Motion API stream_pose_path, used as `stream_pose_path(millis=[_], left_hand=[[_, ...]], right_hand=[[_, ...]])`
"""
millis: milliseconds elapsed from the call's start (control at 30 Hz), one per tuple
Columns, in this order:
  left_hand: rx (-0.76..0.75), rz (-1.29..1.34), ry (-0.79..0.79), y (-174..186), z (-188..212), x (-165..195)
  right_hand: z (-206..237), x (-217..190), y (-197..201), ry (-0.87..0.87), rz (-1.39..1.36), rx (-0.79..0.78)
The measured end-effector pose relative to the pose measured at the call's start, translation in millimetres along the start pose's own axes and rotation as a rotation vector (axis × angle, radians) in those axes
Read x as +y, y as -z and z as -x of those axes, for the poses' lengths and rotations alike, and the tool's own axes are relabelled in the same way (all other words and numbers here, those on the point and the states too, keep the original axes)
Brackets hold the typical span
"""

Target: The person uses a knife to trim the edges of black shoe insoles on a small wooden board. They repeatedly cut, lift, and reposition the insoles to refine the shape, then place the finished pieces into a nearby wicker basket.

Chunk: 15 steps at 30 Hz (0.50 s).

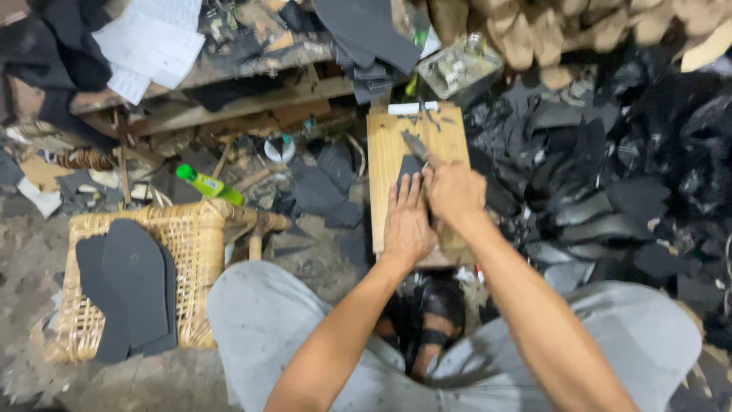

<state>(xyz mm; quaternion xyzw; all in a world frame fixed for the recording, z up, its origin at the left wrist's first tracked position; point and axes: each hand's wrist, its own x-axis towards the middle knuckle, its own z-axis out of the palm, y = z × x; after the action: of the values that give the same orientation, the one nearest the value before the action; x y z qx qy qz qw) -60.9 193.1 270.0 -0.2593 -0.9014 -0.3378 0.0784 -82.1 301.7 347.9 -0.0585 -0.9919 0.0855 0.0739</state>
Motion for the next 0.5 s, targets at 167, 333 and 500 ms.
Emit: stream_pose_path(millis=[167, 333, 500], left_hand=[[0.044, -0.056, -0.018, -6.1, 2.5, -5.7], [0.028, -0.043, -0.015, -9.6, 5.6, -8.4], [0.002, -0.112, -0.031, -8.4, 3.6, -7.6]], right_hand=[[31.1, 13.1, 5.6, -0.001, -0.021, -0.041], [55.2, 5.8, 14.9, 0.033, 0.012, -0.028], [45.4, -0.4, 16.0, 0.022, 0.035, -0.056]])
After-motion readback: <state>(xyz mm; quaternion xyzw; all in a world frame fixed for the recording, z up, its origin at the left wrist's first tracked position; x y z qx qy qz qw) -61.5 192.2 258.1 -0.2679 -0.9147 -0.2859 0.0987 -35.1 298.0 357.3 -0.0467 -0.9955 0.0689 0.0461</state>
